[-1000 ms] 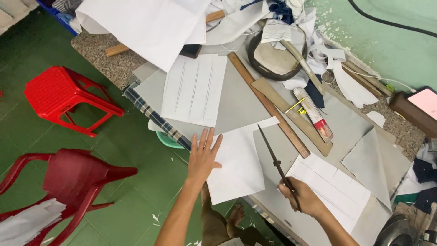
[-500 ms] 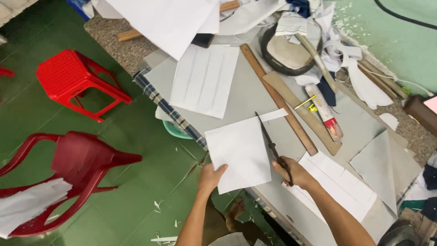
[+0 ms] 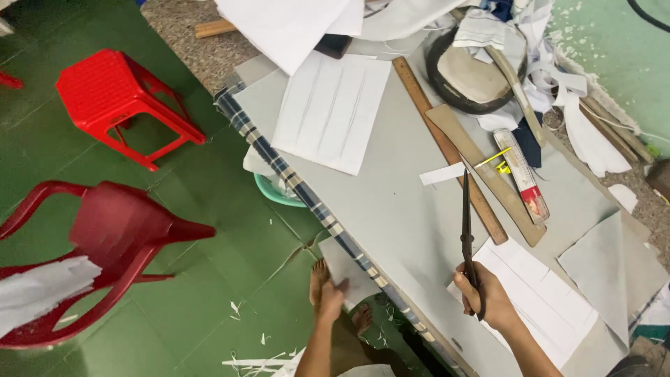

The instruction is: The person uses shears to cut a piece of white fabric into long, narrow strips on a work table. They align the fabric, cut along marked lines, and occasionally use a pencil and ruler to mark or measure the material before continuing to cut.

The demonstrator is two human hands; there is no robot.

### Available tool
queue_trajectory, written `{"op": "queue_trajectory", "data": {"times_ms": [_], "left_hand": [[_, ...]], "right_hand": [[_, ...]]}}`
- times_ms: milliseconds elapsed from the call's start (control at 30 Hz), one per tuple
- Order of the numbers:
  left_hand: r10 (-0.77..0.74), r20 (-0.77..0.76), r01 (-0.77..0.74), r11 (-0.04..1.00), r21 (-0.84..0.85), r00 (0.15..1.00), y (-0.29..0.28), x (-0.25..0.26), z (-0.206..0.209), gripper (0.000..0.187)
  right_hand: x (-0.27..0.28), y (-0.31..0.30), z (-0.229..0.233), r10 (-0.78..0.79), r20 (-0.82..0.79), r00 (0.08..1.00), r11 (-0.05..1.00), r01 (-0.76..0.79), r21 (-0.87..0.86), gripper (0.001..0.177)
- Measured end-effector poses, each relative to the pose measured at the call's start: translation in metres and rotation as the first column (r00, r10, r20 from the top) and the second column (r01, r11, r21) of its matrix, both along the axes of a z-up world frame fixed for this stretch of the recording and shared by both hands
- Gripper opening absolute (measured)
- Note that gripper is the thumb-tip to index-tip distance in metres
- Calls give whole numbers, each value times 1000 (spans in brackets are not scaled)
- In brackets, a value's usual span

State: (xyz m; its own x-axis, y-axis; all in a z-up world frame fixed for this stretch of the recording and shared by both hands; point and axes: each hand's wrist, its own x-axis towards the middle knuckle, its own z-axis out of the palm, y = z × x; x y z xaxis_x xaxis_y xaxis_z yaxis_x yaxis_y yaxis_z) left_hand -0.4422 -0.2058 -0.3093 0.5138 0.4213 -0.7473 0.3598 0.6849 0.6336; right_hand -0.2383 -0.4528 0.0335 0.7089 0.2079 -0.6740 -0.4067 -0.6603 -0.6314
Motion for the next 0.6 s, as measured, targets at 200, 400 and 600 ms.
{"op": "queue_trajectory", "data": {"times_ms": [200,400,600], "left_hand": [[-406,-582,680,620,392,705,29,53,-17,91],[119,279,-273,-68,960,953,160,133,239,29],[-544,-502,25,-661,750,673,230,298,274,64]], "right_hand": [[-16,-20,-1,-12,56,998,980,23,-200,46],[4,-18,-38,154,315,937,979,-102,-174,39],[54,109,17,50,-18,999,984,-47,170,50]]}}
